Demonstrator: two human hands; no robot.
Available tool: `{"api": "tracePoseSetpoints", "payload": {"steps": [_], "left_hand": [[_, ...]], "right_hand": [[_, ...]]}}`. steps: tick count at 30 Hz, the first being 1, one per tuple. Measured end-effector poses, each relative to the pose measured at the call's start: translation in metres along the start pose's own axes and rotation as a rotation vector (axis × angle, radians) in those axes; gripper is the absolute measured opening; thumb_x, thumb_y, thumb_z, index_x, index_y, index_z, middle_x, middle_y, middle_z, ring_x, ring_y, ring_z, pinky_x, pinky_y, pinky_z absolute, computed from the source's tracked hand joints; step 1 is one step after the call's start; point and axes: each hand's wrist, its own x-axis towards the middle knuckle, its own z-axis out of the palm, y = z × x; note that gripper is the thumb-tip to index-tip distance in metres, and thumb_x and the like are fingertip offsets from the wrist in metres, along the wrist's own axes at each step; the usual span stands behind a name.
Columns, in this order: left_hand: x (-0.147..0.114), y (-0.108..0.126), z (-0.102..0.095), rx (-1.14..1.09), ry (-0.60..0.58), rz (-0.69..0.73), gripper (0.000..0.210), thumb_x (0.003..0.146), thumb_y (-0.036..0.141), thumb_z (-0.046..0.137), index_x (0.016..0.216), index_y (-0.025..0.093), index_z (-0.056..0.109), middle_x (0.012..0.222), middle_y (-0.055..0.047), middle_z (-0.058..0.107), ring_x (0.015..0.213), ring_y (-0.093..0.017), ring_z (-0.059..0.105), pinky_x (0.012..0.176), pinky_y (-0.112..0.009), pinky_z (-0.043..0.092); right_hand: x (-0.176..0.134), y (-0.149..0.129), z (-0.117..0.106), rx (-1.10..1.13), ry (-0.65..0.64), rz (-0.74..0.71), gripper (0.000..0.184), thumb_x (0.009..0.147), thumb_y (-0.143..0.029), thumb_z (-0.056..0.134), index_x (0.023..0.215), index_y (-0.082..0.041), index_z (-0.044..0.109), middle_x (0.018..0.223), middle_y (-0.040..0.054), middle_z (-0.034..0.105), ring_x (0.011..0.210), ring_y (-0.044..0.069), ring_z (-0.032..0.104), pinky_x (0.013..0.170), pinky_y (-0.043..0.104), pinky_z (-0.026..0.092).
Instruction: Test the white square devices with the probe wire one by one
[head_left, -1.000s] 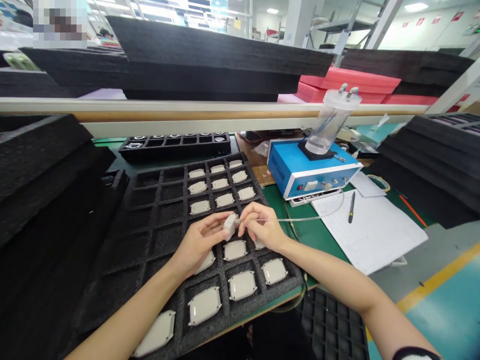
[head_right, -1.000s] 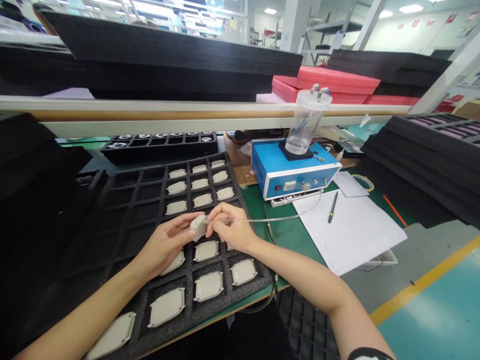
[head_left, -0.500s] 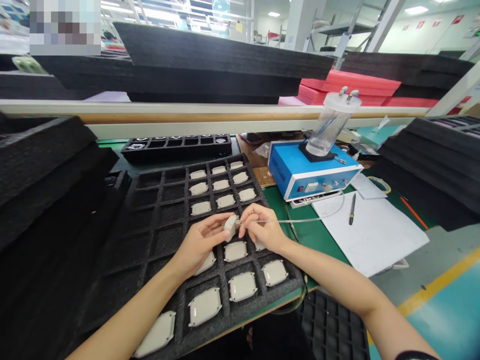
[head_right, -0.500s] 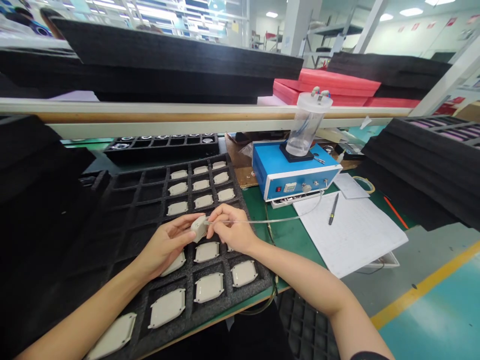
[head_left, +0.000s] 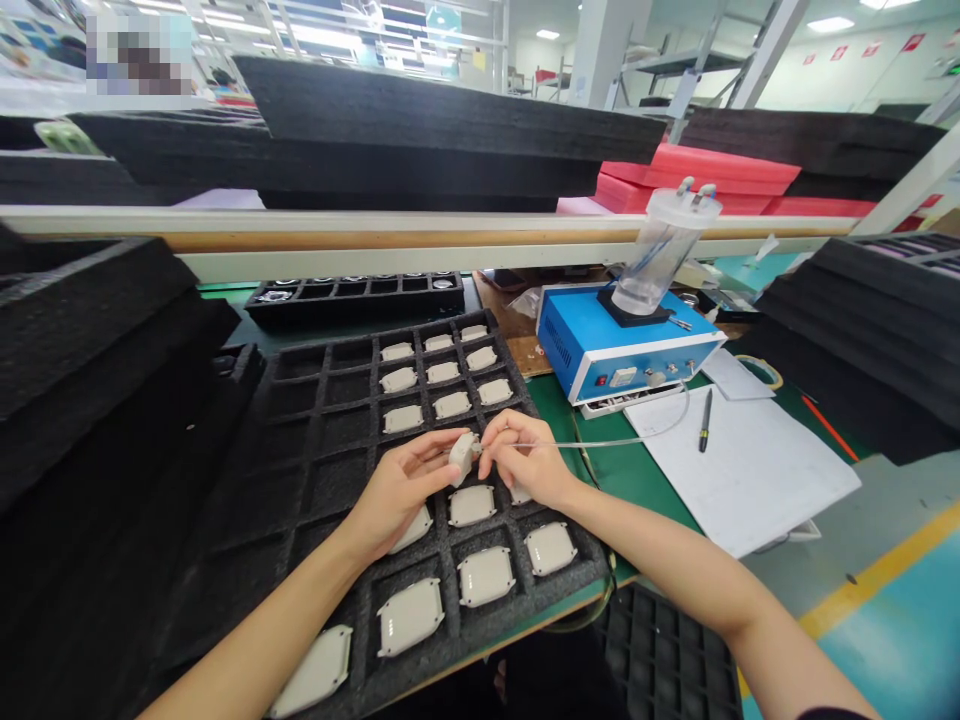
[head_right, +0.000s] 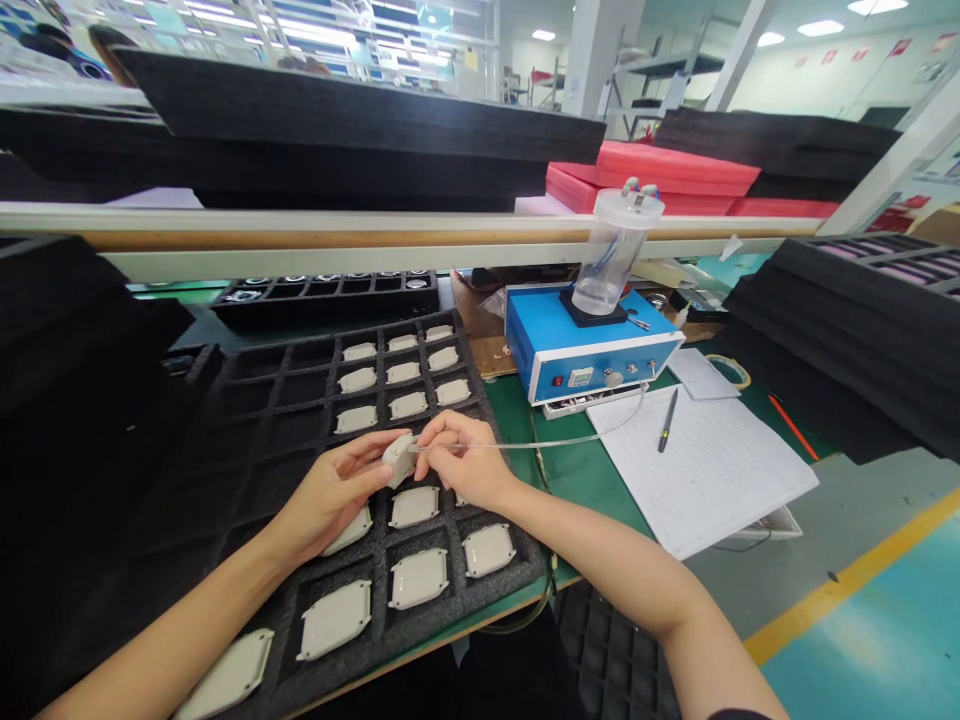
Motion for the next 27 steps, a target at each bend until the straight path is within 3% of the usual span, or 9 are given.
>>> {"api": "tracePoseSetpoints", "payload": {"steps": [27], "left_hand": [[0.0001, -0.0029, -0.0024, -0.014, -0.061, 0.014, 0.039, 0.065, 0.022, 0.077, 0.102, 0.020, 0.068, 0.110, -0.007, 0.068, 0.101, -0.021, 0.061, 0.097, -0.034, 0.042]], "right_hand": [[-0.0007, -0.0033, 0.0011, 0.014, -0.006, 0.016, 0.008, 0.065, -0.015, 0.049, 0.073, -0.018, 0.051, 0.053, -0.0035, 0.063, 0.031, 0.006, 0.038, 0.035, 0.018, 0.030]]}}
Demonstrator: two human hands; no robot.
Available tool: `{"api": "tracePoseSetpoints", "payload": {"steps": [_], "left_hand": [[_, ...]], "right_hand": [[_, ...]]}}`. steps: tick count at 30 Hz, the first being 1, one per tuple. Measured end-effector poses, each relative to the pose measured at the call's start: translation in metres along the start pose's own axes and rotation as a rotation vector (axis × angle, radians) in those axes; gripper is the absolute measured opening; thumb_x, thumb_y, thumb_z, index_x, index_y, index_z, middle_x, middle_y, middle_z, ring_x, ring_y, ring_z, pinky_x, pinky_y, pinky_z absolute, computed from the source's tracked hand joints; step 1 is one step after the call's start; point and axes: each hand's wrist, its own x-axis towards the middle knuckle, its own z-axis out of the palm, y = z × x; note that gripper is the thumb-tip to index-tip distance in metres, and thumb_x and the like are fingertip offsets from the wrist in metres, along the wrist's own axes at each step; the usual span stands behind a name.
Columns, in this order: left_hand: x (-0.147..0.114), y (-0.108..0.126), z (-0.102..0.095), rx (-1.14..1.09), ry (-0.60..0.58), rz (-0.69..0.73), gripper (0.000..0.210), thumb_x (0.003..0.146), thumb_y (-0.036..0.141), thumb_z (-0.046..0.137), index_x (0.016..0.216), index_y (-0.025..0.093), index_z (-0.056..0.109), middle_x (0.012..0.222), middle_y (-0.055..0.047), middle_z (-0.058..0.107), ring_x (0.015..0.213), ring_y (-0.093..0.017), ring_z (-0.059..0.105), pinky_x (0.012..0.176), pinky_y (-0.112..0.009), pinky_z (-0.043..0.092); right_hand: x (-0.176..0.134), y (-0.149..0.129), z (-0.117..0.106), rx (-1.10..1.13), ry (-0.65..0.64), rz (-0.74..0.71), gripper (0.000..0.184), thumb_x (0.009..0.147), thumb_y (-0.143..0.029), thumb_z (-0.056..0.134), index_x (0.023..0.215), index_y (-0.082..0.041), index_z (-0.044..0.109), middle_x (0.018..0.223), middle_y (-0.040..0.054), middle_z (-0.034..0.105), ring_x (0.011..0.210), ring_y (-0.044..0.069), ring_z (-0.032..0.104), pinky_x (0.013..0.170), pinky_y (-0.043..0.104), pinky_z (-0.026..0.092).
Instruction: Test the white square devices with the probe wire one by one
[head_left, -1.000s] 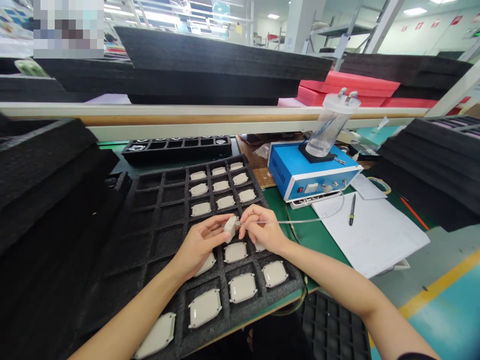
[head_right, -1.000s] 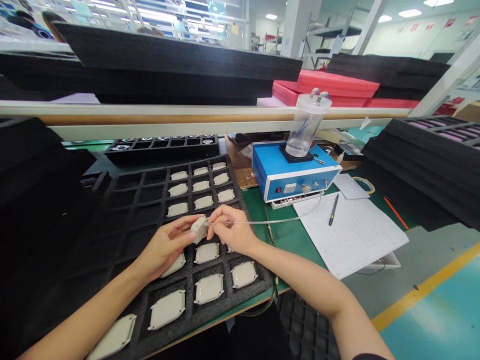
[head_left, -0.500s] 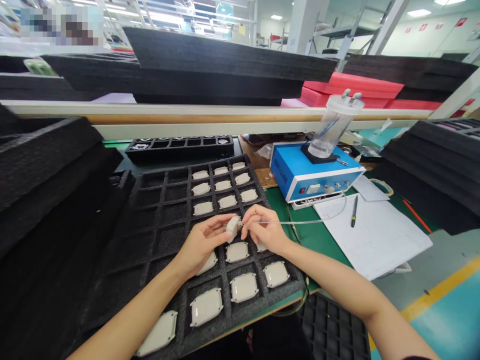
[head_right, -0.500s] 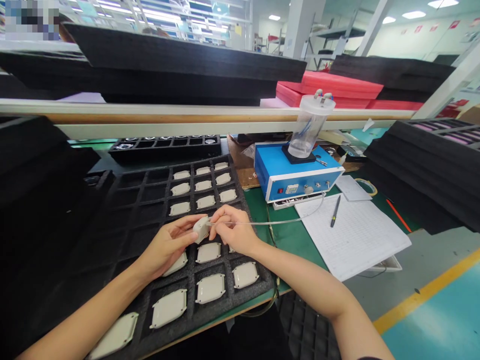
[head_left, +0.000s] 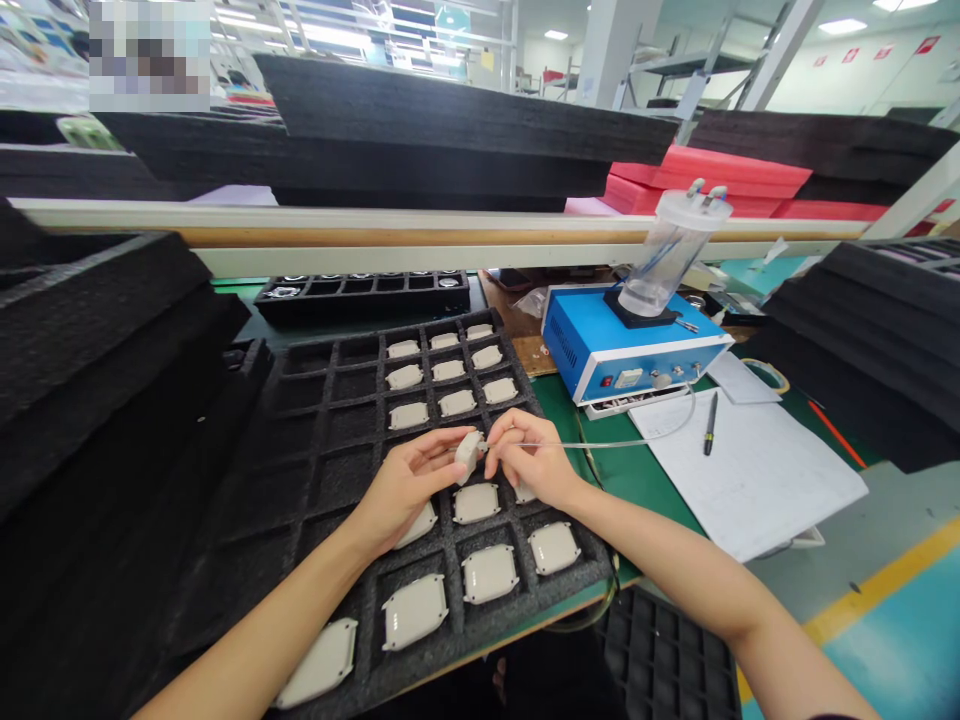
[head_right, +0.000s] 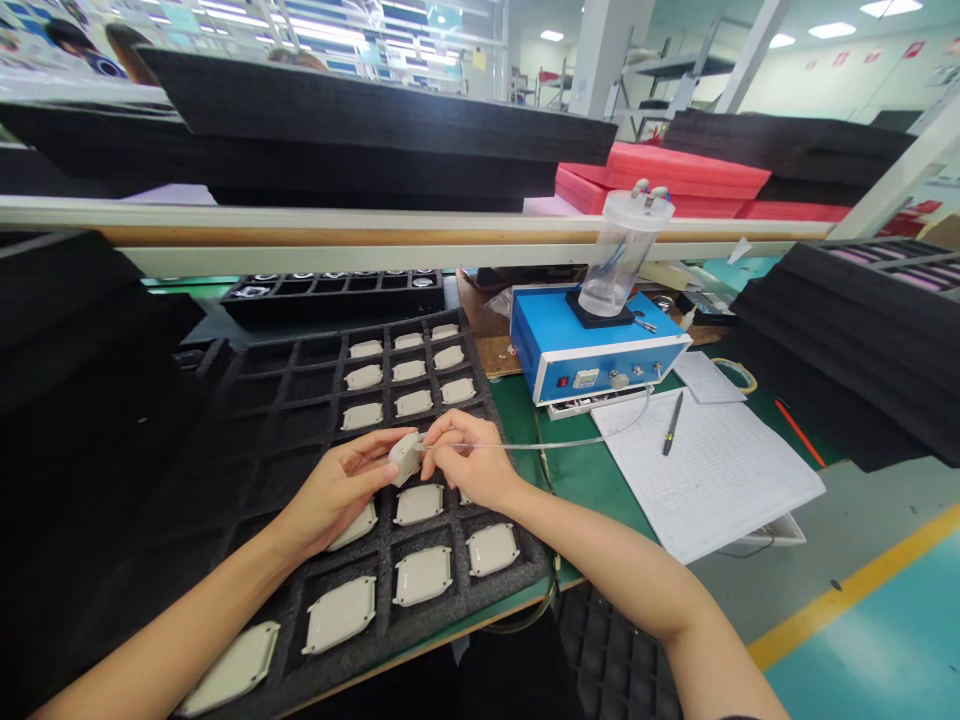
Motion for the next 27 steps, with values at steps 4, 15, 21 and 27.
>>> {"api": "tracePoseSetpoints", "payload": {"steps": [4, 15, 21, 27], "left_hand": [[0.0004, 0.0007, 0.0003, -0.004, 0.000, 0.001, 0.039, 0.065, 0.022, 0.077, 0.102, 0.019, 0.068, 0.109, -0.007, 0.068, 0.100, -0.020, 0.061, 0.096, -0.032, 0.043], [0.0012, -0.0005, 0.0003, -0.016, 0.006, -0.019, 0.040, 0.063, 0.024, 0.079, 0.101, 0.019, 0.068, 0.110, -0.006, 0.068, 0.100, -0.018, 0.060, 0.096, -0.031, 0.042], [0.0017, -0.0005, -0.0001, -0.015, -0.007, -0.009, 0.040, 0.064, 0.023, 0.079, 0.102, 0.020, 0.068, 0.110, -0.005, 0.068, 0.100, -0.018, 0.061, 0.095, -0.030, 0.042], [0.0010, -0.0024, 0.0014, -0.087, 0.050, 0.014, 0.039, 0.064, 0.023, 0.078, 0.101, 0.018, 0.068, 0.104, -0.007, 0.070, 0.094, -0.018, 0.063, 0.088, -0.029, 0.047]], "right_hand": [[-0.0006, 0.0007, -0.0005, 0.007, -0.004, -0.010, 0.009, 0.065, -0.013, 0.048, 0.073, -0.017, 0.051, 0.053, -0.0036, 0.063, 0.031, 0.005, 0.038, 0.035, 0.017, 0.030], [-0.0004, -0.0005, 0.0005, 0.004, 0.002, -0.008, 0.008, 0.066, -0.014, 0.049, 0.072, -0.017, 0.051, 0.052, -0.0040, 0.063, 0.031, 0.005, 0.038, 0.035, 0.017, 0.030], [-0.0009, 0.0004, 0.0013, -0.003, 0.000, -0.011, 0.007, 0.067, -0.014, 0.049, 0.073, -0.017, 0.051, 0.052, -0.0040, 0.063, 0.031, 0.005, 0.038, 0.035, 0.017, 0.030], [0.0005, 0.0010, -0.0024, 0.031, 0.155, -0.118, 0.003, 0.069, -0.016, 0.051, 0.072, -0.017, 0.052, 0.052, -0.0030, 0.063, 0.031, 0.005, 0.039, 0.035, 0.017, 0.029]]}}
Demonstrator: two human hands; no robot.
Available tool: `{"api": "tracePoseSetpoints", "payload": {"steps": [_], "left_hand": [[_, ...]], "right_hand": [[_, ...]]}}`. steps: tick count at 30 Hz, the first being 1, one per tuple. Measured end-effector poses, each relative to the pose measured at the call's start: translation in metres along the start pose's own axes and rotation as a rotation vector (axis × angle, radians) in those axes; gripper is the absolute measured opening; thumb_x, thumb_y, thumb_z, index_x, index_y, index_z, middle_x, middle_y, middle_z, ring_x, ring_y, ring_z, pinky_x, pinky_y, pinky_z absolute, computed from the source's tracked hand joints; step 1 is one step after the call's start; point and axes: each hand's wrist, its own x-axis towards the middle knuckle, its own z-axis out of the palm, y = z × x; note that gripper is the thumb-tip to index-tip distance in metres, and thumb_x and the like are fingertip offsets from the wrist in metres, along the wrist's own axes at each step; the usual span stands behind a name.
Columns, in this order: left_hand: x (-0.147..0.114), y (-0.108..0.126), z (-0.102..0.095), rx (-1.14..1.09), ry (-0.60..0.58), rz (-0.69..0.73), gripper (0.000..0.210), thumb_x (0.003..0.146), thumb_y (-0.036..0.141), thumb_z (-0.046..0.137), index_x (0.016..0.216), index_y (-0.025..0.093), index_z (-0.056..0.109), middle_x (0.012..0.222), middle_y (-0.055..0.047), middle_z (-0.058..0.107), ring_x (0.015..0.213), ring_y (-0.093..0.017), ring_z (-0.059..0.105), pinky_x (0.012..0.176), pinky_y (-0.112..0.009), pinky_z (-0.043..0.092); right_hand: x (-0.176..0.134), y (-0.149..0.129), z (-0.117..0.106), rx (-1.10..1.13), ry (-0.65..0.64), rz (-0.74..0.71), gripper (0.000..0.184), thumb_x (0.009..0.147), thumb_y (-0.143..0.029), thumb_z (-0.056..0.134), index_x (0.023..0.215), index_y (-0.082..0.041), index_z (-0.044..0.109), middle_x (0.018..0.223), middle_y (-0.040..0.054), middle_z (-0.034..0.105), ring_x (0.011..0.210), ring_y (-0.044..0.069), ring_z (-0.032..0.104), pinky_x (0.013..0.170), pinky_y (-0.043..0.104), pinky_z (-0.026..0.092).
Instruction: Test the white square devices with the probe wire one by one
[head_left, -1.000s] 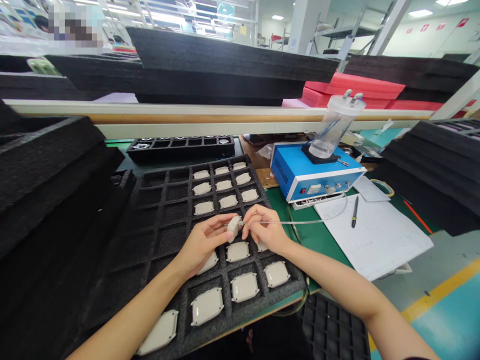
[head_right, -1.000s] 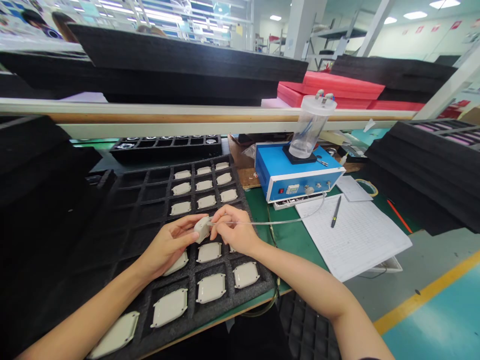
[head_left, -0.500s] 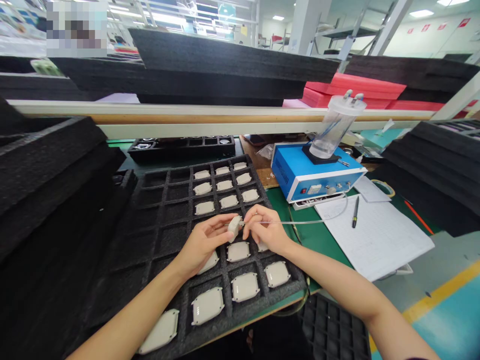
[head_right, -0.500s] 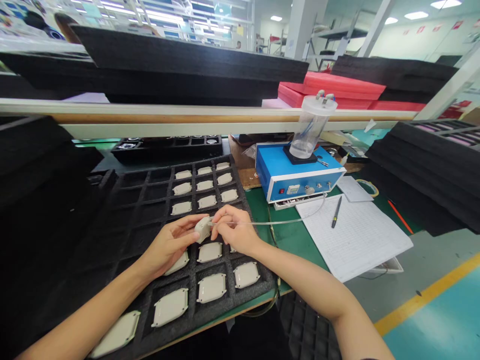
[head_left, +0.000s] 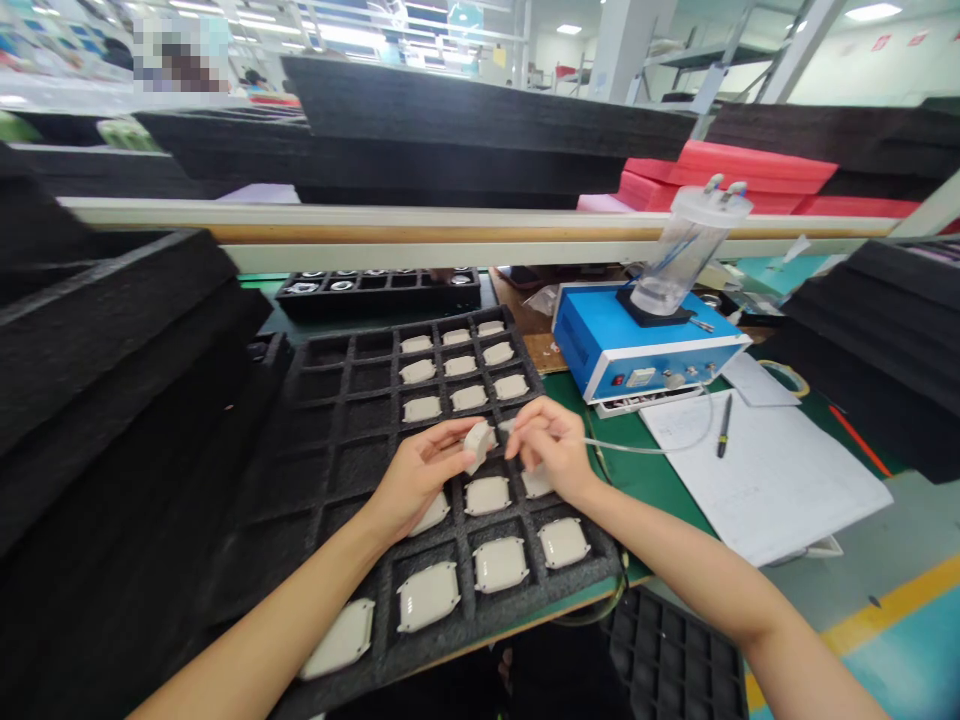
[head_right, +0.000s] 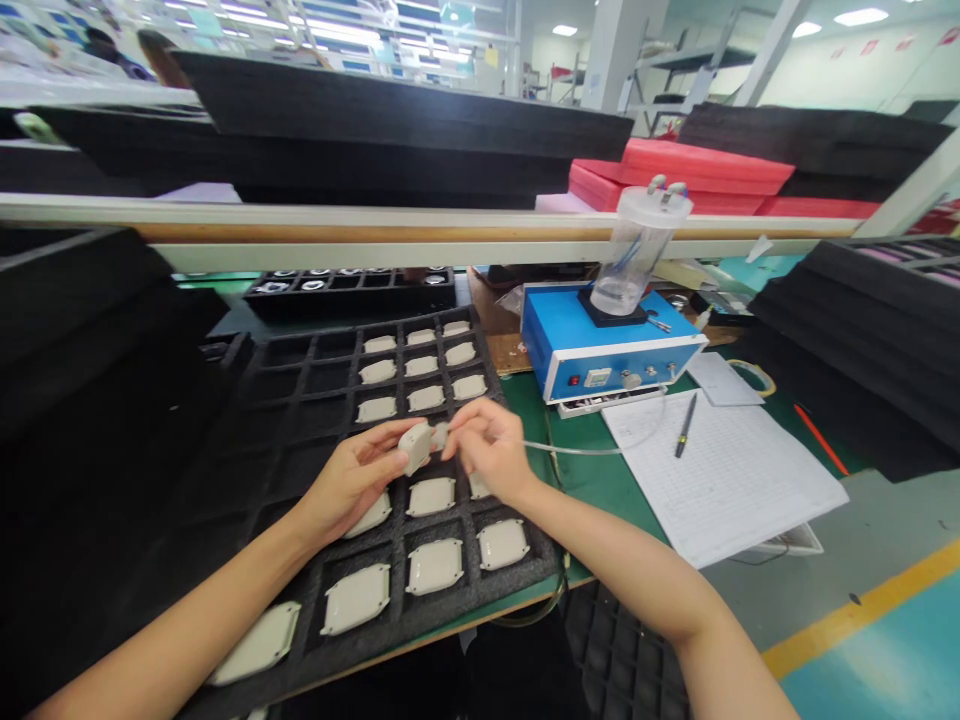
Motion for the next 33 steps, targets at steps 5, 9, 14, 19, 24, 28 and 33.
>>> {"api": "tracePoseSetpoints", "payload": {"steps": [5, 9, 14, 19, 24, 28, 33], "left_hand": [[0.000, 0.019, -0.003, -0.154, 0.126, 0.016, 0.028, 0.073, 0.032, 0.069, 0.093, 0.012, 0.068, 0.093, -0.011, 0.071, 0.080, -0.018, 0.067, 0.074, -0.028, 0.052], [-0.017, 0.045, -0.026, 0.053, 0.361, 0.114, 0.020, 0.078, 0.029, 0.061, 0.083, 0.011, 0.066, 0.081, -0.008, 0.070, 0.073, -0.015, 0.066, 0.071, -0.025, 0.052], [-0.060, 0.054, -0.057, 0.714, 0.384, 0.099, 0.026, 0.077, 0.034, 0.062, 0.092, 0.013, 0.063, 0.079, -0.005, 0.068, 0.065, -0.015, 0.063, 0.061, -0.026, 0.049], [-0.082, 0.045, -0.068, 1.091, 0.078, 0.001, 0.022, 0.081, 0.034, 0.057, 0.084, 0.015, 0.066, 0.075, -0.003, 0.068, 0.070, -0.015, 0.060, 0.064, -0.024, 0.043], [-0.080, 0.046, -0.072, 1.177, 0.004, 0.033, 0.019, 0.081, 0.031, 0.058, 0.085, 0.016, 0.070, 0.079, -0.002, 0.070, 0.072, -0.015, 0.061, 0.067, -0.024, 0.043], [-0.082, 0.036, -0.067, 1.293, 0.076, 0.110, 0.019, 0.082, 0.027, 0.057, 0.090, 0.019, 0.072, 0.095, -0.006, 0.068, 0.089, -0.020, 0.059, 0.083, -0.032, 0.042], [-0.141, 0.063, -0.022, 1.425, 0.265, 0.256, 0.027, 0.082, 0.016, 0.052, 0.100, 0.024, 0.071, 0.116, -0.012, 0.061, 0.108, -0.030, 0.052, 0.096, -0.048, 0.033]], "right_hand": [[0.003, 0.004, -0.006, 0.037, 0.187, -0.063, 0.001, 0.071, -0.016, 0.054, 0.071, -0.017, 0.053, 0.052, -0.0038, 0.061, 0.031, 0.005, 0.038, 0.033, 0.016, 0.025], [0.004, 0.005, -0.007, 0.006, 0.123, -0.094, 0.003, 0.071, -0.013, 0.055, 0.071, -0.016, 0.055, 0.053, -0.0030, 0.062, 0.032, 0.005, 0.040, 0.036, 0.017, 0.028], [0.000, 0.002, -0.005, -0.031, 0.078, -0.088, 0.004, 0.071, -0.012, 0.055, 0.070, -0.016, 0.055, 0.053, -0.0020, 0.062, 0.033, 0.006, 0.040, 0.037, 0.019, 0.030], [-0.003, -0.001, -0.004, -0.081, 0.016, -0.101, 0.005, 0.070, -0.012, 0.054, 0.071, -0.016, 0.056, 0.052, -0.0018, 0.062, 0.033, 0.006, 0.041, 0.039, 0.020, 0.032], [-0.004, -0.001, -0.005, -0.100, 0.007, -0.101, 0.004, 0.071, -0.012, 0.054, 0.072, -0.016, 0.056, 0.051, -0.0018, 0.062, 0.034, 0.007, 0.041, 0.040, 0.020, 0.034], [-0.004, 0.000, -0.006, -0.118, -0.002, -0.083, 0.003, 0.071, -0.013, 0.055, 0.072, -0.016, 0.056, 0.052, -0.0015, 0.062, 0.034, 0.007, 0.041, 0.040, 0.021, 0.033], [-0.004, 0.000, -0.007, -0.158, -0.011, -0.074, 0.001, 0.073, -0.015, 0.055, 0.073, -0.016, 0.056, 0.048, -0.0023, 0.058, 0.038, 0.009, 0.045, 0.045, 0.022, 0.037]]}}
